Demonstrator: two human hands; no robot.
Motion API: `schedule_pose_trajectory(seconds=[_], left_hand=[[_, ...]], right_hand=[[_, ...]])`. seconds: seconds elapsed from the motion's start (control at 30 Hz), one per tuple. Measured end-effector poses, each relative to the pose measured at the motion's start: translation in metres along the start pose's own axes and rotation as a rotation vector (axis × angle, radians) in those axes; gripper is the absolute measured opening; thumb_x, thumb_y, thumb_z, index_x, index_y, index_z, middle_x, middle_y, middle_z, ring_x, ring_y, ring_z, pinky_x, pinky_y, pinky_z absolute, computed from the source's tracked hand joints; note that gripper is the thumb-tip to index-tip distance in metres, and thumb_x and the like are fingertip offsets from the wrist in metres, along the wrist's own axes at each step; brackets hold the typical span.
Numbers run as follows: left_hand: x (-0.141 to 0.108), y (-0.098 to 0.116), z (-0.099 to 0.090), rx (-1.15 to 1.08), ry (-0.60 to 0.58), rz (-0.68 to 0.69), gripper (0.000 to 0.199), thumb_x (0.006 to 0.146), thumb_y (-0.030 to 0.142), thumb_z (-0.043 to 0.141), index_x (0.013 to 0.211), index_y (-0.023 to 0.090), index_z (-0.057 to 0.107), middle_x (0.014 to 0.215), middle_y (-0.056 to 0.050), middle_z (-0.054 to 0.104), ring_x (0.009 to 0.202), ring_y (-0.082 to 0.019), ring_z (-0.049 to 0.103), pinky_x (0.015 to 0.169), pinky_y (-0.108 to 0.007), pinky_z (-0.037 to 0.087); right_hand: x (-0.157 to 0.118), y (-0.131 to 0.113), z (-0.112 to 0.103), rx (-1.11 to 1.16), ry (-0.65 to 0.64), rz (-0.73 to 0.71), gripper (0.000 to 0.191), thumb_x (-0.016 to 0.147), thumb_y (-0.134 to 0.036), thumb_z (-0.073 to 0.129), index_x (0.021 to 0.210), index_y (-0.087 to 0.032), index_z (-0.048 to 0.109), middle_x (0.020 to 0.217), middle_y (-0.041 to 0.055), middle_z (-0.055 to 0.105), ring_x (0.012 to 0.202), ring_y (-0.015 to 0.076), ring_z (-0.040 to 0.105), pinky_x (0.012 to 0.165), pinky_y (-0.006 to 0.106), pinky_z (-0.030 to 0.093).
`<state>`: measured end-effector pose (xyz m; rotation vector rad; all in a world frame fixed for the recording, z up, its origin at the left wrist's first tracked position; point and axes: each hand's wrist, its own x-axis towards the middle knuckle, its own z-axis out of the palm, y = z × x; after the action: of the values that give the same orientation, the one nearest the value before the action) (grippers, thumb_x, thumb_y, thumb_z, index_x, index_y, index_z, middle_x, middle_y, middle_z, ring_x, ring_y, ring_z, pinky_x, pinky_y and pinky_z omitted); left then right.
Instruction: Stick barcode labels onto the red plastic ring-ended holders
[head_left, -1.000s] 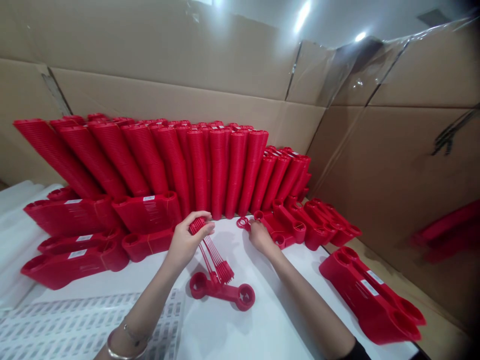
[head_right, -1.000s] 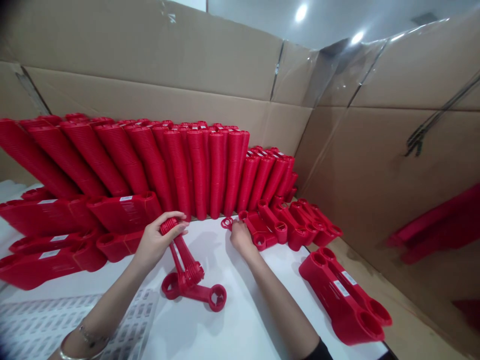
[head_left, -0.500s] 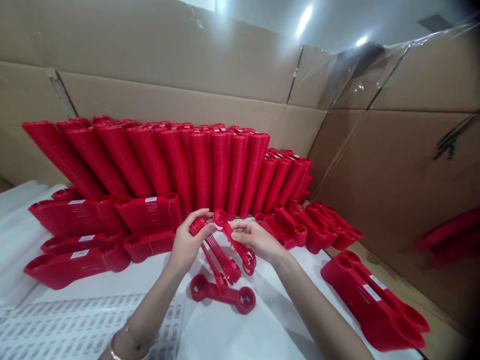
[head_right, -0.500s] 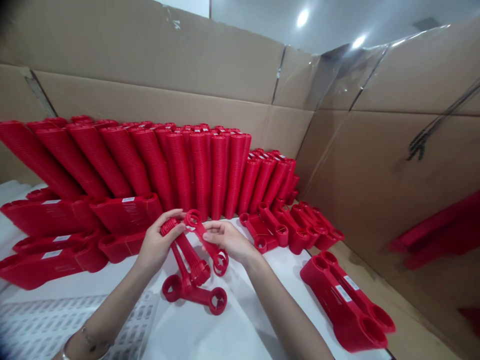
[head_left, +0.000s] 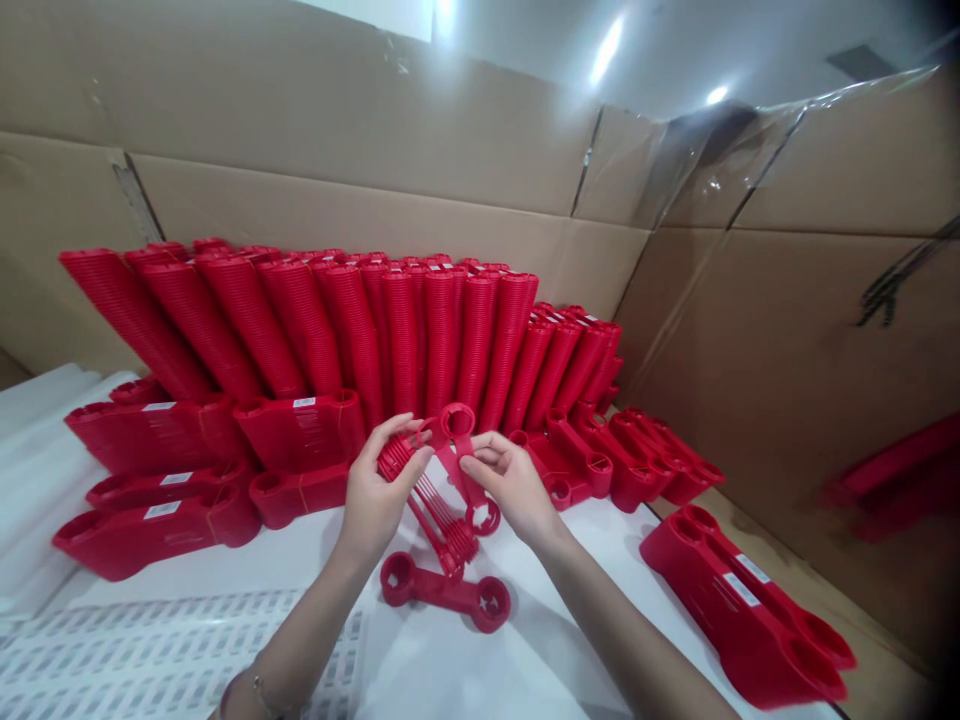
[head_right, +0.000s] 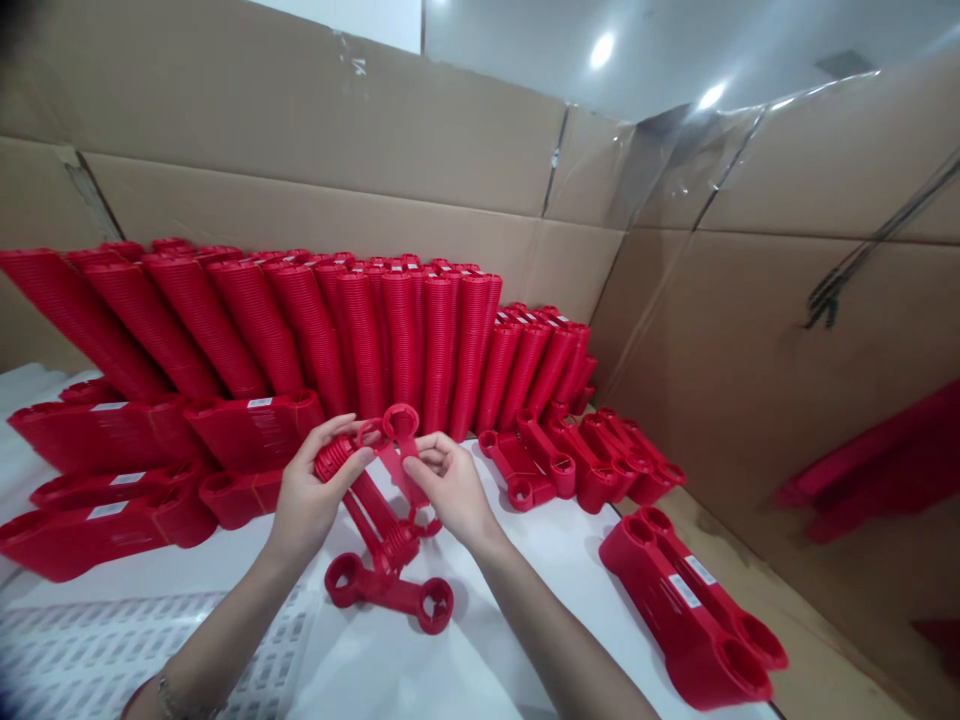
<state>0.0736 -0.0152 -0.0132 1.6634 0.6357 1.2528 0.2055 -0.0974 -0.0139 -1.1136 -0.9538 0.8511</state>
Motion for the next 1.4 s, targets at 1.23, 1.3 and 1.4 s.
schedule_pose_trajectory(seconds=[1.23,1.3,1.4], left_hand=[[-0.002,0.016,-0.014,0.001,-0.426,0.195,0.029,0.078,0.021,0.059,0.107,0.024,0.054,0.113,-0.005,0.055,0.107,-0.02,0.053,0.094,-0.034,0.041],[-0.001,0.018,-0.016,-0.038,-0.414,0.206,0.021,0.079,0.021,0.058,0.1,0.022,0.059,0.113,-0.006,0.055,0.107,-0.021,0.053,0.093,-0.035,0.043],[0.0,0.017,-0.018,-0.177,-0.378,0.114,0.02,0.079,0.022,0.059,0.098,0.02,0.058,0.118,-0.008,0.051,0.102,-0.023,0.056,0.085,-0.037,0.049]], right_hand=[[-0.025,-0.017,0.018,-0.428,-0.297,-0.068,0.03,0.088,-0.039,0.039,0.084,-0.017,0.059,0.087,0.0033,0.048,0.084,0.0146,0.047,0.08,0.03,0.037],[-0.024,-0.018,0.015,-0.314,-0.42,-0.024,0.03,0.088,-0.04,0.041,0.095,-0.016,0.058,0.091,0.0042,0.051,0.088,0.0153,0.048,0.084,0.031,0.037],[-0.022,-0.015,0.012,-0.157,-0.672,0.137,0.033,0.081,-0.039,0.052,0.102,-0.014,0.055,0.09,0.0042,0.055,0.084,0.0151,0.051,0.078,0.029,0.041]])
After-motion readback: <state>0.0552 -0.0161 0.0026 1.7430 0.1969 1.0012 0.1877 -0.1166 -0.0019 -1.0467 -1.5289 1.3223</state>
